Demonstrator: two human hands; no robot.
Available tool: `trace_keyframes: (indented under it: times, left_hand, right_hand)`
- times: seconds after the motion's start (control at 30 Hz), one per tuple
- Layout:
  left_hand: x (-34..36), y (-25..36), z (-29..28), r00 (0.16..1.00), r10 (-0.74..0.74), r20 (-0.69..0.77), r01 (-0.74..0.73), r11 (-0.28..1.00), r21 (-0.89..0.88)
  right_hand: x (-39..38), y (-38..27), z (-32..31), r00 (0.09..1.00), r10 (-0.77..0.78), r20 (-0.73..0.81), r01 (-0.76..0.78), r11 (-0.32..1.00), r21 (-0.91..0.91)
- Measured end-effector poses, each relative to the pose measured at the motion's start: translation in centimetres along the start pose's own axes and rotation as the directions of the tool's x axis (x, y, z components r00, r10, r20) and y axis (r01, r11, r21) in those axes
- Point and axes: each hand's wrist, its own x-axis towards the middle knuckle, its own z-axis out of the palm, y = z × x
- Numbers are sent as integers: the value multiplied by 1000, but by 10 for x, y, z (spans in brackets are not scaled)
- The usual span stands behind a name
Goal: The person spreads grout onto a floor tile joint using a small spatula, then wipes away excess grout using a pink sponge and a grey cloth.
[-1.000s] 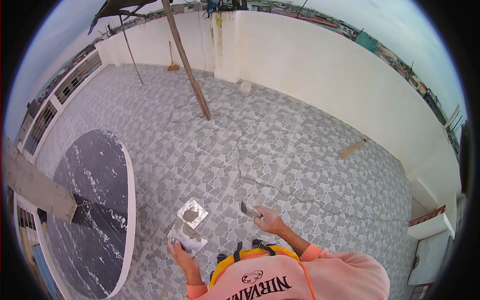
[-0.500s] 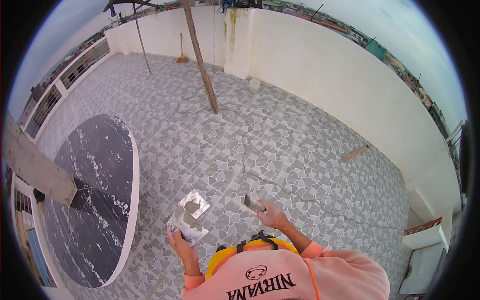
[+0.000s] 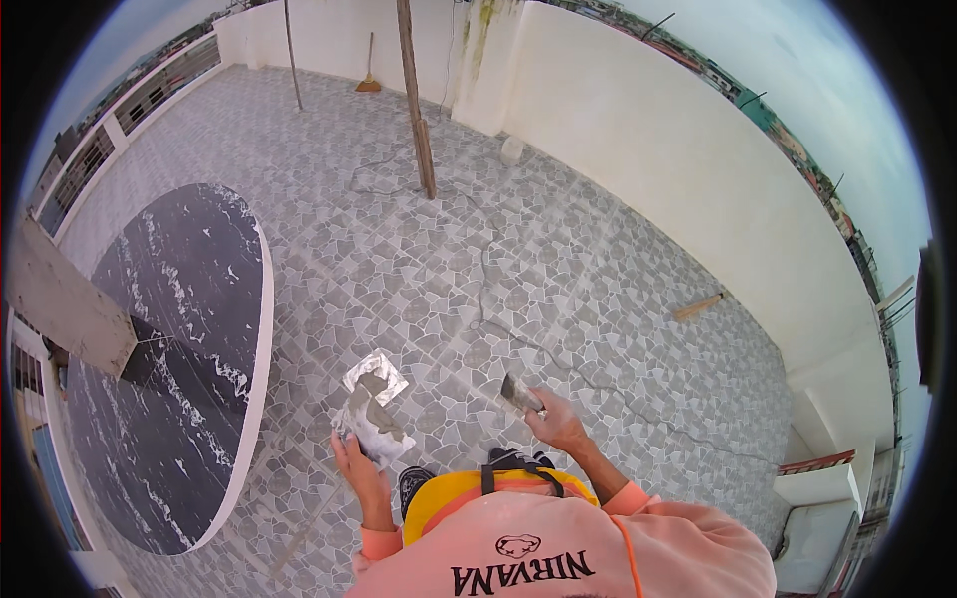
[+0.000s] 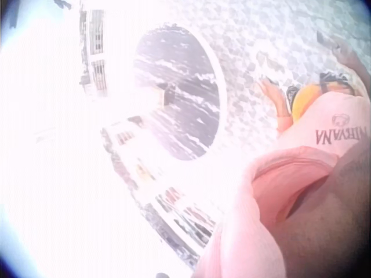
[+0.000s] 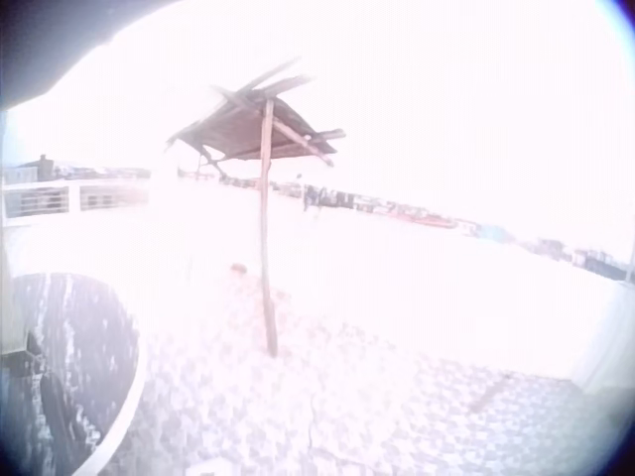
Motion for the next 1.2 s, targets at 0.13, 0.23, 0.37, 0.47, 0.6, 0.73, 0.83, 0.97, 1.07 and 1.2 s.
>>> trace_keyframes:
  times: [0.13,0.23,0.37,0.47,0.6,0.73,0.83,0.97,1.07,1.2]
  left_hand:
    - [17,-17,-18,998,22,-54,-19,998,62]
    - [30,-28,-21,1000,12,-25,-11,999,39]
    - [51,-25,4,998,57,-24,-57,998,36]
    - [66,-21,35,982,171,-82,-155,971,180]
    - [88,-41,50,954,266,-139,-207,918,339]
    - [116,-47,78,934,327,-144,-209,826,524]
    - [141,-66,78,900,404,-165,-209,732,648]
    - [186,-92,58,888,409,-209,-152,691,707]
    - [225,-131,26,843,496,-207,-162,602,782]
    - [282,-185,-21,843,514,-161,-154,517,842]
  right_hand:
    - [-2,-8,0,999,34,22,-34,999,19]
    - [0,6,5,996,72,51,-72,997,-17]
    - [35,20,7,996,25,88,-21,999,-50]
    - [78,24,10,984,51,172,-53,999,6]
    - [143,38,26,935,-85,343,87,996,9]
    - [205,43,36,888,-236,396,240,970,41]
    - [248,61,57,822,-330,464,327,941,89]
    - [288,83,100,741,-413,530,375,909,183]
    - [308,109,143,723,-449,525,414,890,191]
    - [321,159,228,719,-399,569,322,917,235]
